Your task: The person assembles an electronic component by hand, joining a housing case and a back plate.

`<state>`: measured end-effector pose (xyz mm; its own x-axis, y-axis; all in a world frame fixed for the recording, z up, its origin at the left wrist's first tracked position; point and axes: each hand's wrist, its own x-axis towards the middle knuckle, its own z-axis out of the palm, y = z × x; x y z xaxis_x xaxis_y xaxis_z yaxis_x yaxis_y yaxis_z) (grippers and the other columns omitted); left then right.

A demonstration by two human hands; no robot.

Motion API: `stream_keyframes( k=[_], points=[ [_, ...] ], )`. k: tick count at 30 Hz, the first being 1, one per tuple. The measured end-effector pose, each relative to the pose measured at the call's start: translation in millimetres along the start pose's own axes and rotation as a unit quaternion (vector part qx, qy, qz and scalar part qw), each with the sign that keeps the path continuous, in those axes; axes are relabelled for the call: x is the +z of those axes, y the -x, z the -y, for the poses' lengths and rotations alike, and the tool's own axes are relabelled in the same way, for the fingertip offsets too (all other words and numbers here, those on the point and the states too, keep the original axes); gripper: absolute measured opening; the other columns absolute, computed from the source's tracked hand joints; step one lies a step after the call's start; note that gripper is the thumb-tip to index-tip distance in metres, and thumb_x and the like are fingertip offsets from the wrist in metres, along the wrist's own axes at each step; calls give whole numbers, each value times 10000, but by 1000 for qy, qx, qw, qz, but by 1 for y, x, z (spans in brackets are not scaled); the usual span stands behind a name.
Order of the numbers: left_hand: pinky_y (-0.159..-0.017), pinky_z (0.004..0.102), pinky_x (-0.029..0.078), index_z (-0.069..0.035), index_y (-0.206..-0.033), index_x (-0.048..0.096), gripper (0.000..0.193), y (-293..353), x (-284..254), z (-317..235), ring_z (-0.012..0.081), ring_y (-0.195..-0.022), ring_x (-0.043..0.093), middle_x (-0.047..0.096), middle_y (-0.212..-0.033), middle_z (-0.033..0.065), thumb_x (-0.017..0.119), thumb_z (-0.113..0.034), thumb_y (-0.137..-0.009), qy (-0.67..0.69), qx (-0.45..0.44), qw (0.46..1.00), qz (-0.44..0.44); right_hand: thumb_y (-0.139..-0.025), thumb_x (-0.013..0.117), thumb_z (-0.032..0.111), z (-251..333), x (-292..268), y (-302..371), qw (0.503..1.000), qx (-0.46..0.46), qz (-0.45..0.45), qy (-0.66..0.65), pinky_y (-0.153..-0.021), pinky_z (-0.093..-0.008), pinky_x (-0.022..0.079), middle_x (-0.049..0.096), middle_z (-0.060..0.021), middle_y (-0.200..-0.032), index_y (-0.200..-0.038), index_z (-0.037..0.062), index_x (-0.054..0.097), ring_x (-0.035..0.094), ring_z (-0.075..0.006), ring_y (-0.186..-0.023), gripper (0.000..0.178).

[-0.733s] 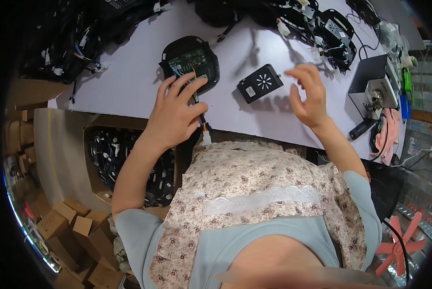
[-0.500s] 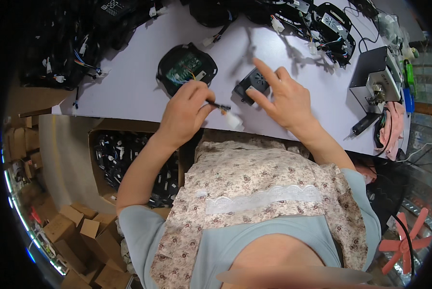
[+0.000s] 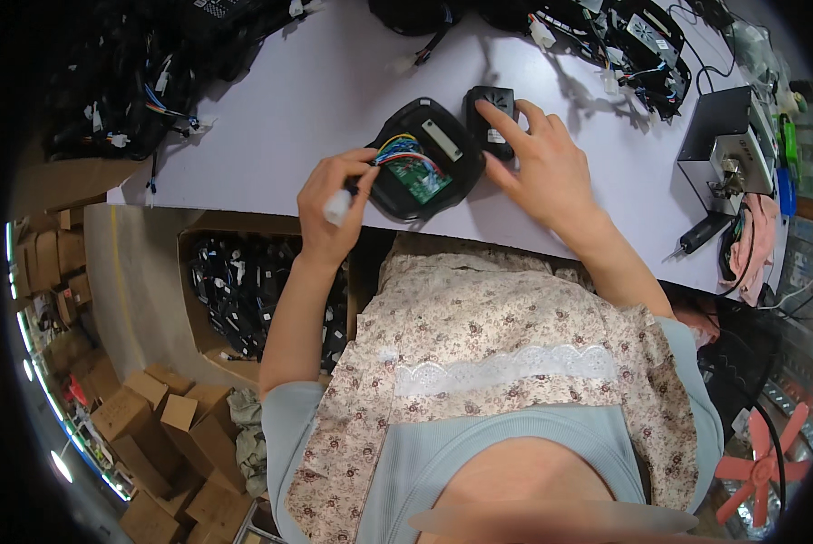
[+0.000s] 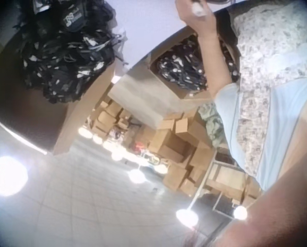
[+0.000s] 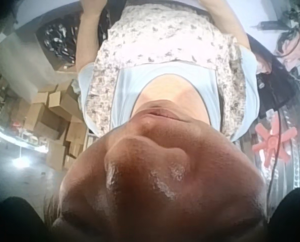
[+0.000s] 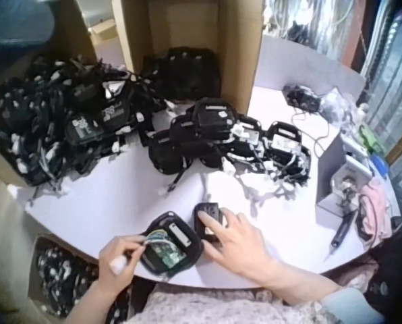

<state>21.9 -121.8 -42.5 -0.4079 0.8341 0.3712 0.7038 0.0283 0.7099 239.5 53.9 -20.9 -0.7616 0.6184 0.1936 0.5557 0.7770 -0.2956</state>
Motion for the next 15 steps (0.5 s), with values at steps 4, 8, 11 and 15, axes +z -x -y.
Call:
stream_keyframes(
  k=[4, 8, 11, 15],
  points=[
    [-832, 360, 580, -5, -938, 656, 170, 7, 5, -5, 305, -957, 715, 721, -1091, 153, 775, 53, -832, -118, 148, 982, -8, -840, 766, 364, 0, -2, -2, 1000, 3, -6, 10, -778, -432, 575, 603, -193, -1265, -1384, 255, 598, 621, -340, -1016, 580],
    [-825, 359, 586, 12, -947, 656, 192, 22, 22, -25, 302, -980, 717, 709, -1118, 174, 787, 62, -816, -24, 67, 995, -66, -834, 777, 315, 3, 4, -7, 999, 10, -17, 33, -750, -424, 575, 617, -170, -1230, -1356, 263, 606, 636, -335, -988, 552],
    [-821, 347, 595, -11, -937, 655, 207, 24, 28, -22, 305, -929, 726, 714, -1094, 164, 790, 59, -797, -32, 76, 994, -69, -829, 785, 283, -2, 13, -10, 997, 16, -60, 37, -743, -429, 574, 624, -160, -1210, -1344, 263, 607, 642, -329, -973, 545],
    [-811, 337, 591, 6, -997, 657, 238, 30, 36, -33, 305, -908, 731, 727, -1073, 166, 785, 59, -804, 196, -89, 970, -111, -833, 780, 279, -6, 17, -14, 996, 15, -83, 33, -731, -430, 573, 627, -152, -1184, -1325, 267, 622, 641, -323, -937, 517]
  ],
)
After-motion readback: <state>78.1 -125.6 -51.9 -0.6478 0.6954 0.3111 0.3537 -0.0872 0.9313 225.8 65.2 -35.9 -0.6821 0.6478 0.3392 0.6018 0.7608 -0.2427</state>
